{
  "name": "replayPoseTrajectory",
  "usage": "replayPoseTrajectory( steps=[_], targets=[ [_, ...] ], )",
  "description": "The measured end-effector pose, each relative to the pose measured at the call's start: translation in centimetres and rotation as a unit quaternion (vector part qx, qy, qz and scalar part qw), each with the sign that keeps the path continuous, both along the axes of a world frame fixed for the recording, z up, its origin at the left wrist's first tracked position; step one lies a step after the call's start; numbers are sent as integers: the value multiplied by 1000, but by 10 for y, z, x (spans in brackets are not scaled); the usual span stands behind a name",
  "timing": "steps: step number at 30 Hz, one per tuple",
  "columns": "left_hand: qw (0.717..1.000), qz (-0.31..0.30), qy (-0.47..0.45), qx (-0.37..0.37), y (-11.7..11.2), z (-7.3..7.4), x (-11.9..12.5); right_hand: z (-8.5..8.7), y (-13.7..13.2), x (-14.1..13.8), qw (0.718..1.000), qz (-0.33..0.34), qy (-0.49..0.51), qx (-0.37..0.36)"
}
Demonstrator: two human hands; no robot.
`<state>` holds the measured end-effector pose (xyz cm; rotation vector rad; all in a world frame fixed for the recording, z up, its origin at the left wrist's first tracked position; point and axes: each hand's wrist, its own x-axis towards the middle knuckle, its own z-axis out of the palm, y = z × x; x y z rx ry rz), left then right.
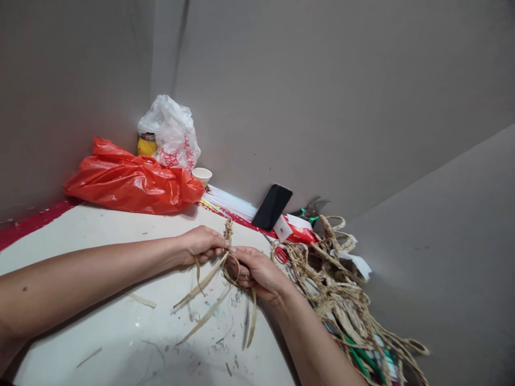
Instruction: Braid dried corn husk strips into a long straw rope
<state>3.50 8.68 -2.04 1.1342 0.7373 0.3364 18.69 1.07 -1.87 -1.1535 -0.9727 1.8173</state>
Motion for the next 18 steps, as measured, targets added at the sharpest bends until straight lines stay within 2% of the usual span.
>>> replayPoseTrajectory(
  steps=[6,9,11,13,15,16,18],
  targets=[
    [1000,9,21,-3,2,-3,3,0,-1,4,997,17,-65,23],
    [999,7,30,-8,2,-2,4,0,0,13,986,27,-156,46],
    [999,1,35,-12,2,-1,4,5,1,21,960,-5,-267,87],
    [999,-5,36,-14,1,0,4,15,-1,29,905,-71,-391,156],
    [999,-9,34,-15,2,0,4,31,-7,35,849,-119,-469,212],
    [999,-10,31,-15,2,-1,4,39,-11,36,839,-115,-485,217],
    [1000,-13,24,-14,2,-1,4,54,-20,34,855,-48,-483,184]
  ],
)
